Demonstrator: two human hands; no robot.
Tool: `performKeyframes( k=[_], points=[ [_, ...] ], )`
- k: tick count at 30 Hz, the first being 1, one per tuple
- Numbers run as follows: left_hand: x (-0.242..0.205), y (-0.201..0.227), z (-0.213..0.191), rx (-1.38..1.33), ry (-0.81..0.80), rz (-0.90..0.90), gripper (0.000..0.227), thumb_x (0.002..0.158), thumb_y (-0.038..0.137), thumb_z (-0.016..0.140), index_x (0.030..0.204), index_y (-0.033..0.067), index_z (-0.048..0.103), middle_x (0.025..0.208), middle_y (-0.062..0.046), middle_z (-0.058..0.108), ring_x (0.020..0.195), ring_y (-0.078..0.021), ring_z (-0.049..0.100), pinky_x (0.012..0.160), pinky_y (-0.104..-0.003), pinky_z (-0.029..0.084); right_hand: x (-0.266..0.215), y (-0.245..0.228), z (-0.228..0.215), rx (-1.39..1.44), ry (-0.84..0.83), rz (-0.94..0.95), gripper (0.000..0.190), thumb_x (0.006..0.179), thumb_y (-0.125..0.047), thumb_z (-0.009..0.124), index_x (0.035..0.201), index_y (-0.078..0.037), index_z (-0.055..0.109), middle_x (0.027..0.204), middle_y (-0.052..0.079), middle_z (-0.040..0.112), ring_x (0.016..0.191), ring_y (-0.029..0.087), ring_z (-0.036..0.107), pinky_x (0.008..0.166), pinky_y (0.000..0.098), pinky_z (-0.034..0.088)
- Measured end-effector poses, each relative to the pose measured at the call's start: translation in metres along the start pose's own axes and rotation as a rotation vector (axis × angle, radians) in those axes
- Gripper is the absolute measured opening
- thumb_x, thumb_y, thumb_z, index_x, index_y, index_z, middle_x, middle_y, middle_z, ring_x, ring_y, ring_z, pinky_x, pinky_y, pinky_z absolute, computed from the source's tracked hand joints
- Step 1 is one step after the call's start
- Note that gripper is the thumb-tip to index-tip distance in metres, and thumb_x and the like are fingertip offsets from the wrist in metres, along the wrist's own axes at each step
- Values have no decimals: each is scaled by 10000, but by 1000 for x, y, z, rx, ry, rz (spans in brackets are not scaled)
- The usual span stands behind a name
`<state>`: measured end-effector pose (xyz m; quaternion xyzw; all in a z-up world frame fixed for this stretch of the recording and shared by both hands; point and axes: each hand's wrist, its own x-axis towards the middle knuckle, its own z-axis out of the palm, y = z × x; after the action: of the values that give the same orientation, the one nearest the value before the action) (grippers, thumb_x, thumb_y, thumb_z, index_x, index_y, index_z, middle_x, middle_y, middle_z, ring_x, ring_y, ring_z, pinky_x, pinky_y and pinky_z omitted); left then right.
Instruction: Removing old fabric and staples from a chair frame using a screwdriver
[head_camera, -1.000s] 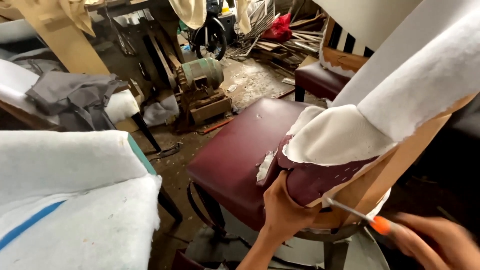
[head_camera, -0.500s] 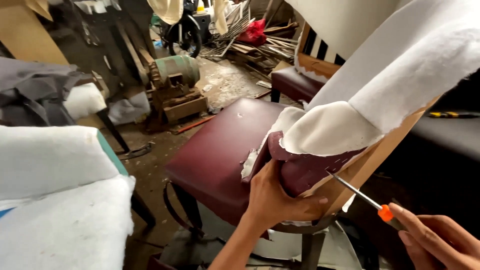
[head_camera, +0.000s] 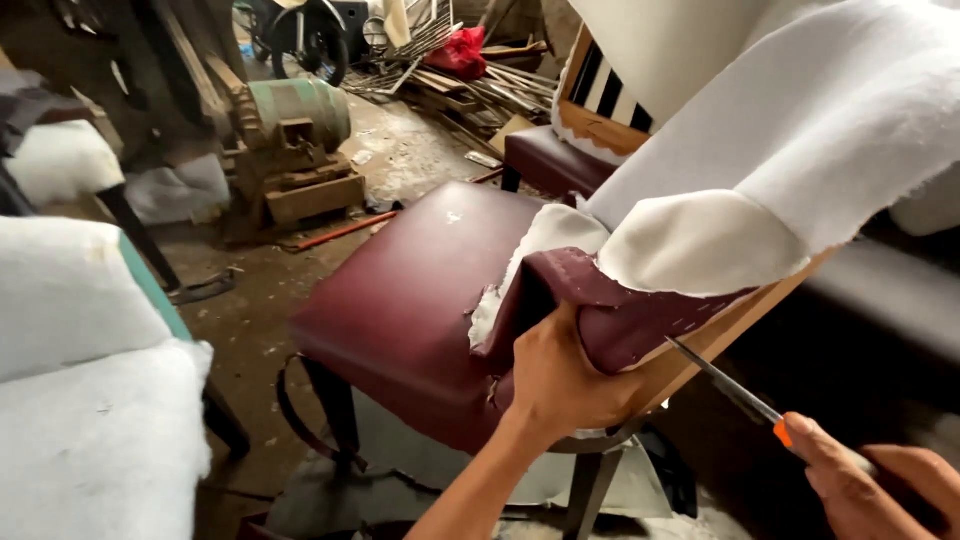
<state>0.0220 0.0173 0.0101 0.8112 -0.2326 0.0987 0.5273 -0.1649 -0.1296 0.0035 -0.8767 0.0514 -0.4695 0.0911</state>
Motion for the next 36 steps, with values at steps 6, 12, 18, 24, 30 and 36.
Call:
performKeyframes(
  k=[6, 12, 18, 24, 30, 36],
  points=[
    [-2, -16, 22, 22, 167, 28, 524, 506, 495, 713, 744, 75, 508, 584, -41, 547, 574, -367, 602, 540, -411, 483, 16, 38, 19, -76, 72, -142, 337, 981, 171, 659, 1091, -119, 790, 709, 93, 577, 482, 116, 387, 439, 263, 304],
    [-7, 3, -1, 44, 22, -75, 609, 547, 592, 664, 933, 122, 621, 773, -26, 702, 777, -328, 686, 664, -392, 538, 47, 120, 76, 87, 216, -700, 141, 898, -87, 660, 1010, -45, 733, 903, 195, 696, 562, 204, 573, 520, 308, 468],
    [-1, 1, 12, 33, 130, 37, 614, 556, 633, 687, 827, 90, 593, 697, -17, 670, 653, -283, 678, 574, -376, 522, 55, 91, 27, -45, -57, -518, 444, 849, -47, 679, 1270, -183, 644, 973, 90, 651, 620, 207, 555, 617, 330, 479],
    [-1, 8, 17, 12, 87, -128, 607, 467, 592, 670, 859, 131, 613, 760, -9, 711, 785, -259, 723, 643, -363, 531, 82, 153, 49, 393, -346, -136, 328, 840, -296, 592, 1105, -246, 779, 456, -16, 573, 371, 127, 437, 428, 286, 338],
    [2, -3, 29, 57, 176, -57, 535, 468, 546, 721, 735, 114, 554, 609, 24, 585, 572, -182, 591, 533, -341, 472, 98, 154, 77, 1000, -672, 61, 427, 910, -326, 621, 861, 71, 771, 523, 46, 573, 420, 97, 431, 371, 242, 323],
    [4, -6, 32, 110, 187, -40, 529, 447, 507, 719, 708, 96, 513, 589, 19, 558, 560, -190, 590, 516, -344, 473, 61, 141, 60, 158, -296, 20, 242, 780, -343, 646, 950, -225, 772, 706, -44, 789, 439, 175, 675, 526, 314, 525]
  ],
)
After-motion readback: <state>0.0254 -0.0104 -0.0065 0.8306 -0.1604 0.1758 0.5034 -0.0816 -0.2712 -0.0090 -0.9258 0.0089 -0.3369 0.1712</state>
